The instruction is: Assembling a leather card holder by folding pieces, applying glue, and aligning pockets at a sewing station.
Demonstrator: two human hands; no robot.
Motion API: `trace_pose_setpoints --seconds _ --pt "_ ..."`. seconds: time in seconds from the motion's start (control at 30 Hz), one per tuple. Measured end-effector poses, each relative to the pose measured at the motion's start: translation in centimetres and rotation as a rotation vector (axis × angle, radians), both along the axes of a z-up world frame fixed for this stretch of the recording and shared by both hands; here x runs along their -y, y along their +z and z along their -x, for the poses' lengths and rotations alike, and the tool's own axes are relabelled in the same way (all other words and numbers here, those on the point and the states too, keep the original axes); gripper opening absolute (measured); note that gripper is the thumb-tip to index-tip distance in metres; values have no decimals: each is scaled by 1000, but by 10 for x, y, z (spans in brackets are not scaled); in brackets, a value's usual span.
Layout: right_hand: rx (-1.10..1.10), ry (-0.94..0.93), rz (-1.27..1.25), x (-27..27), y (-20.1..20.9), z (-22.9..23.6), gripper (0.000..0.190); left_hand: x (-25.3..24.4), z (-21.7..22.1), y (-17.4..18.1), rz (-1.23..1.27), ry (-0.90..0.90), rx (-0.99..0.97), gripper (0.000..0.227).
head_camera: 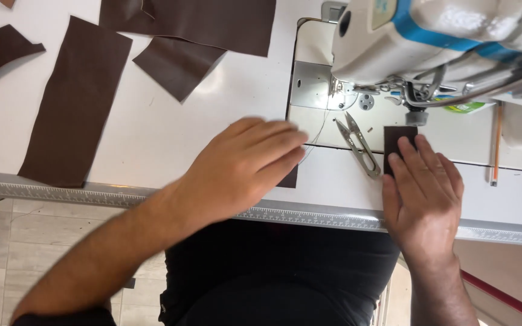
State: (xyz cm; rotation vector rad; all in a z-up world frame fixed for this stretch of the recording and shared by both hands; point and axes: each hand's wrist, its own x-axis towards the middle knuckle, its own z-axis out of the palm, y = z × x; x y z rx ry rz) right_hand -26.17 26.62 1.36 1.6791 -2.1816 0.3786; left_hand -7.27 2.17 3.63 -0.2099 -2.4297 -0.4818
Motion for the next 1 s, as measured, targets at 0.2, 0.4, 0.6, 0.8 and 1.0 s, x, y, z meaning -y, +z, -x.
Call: trace_pose_setpoints --seconds 0.2,0.4,0.6,0.8,1.0 --pt "131 208 139 15 14 1 24 24 66 -25 344 -88 258 32" --pt "127 208 128 13 3 5 37 43 81 -38 392 -86 358 24" --pt "125 297 51 15 10 4 34 58 86 -10 242 -18 242 25" --pt "108 168 -50 9 2 22 51 84 83 -34 706 312 261 22" --pt "31 -27 -86 10 -7 52 38 36 37 -6 292 133 499 61"
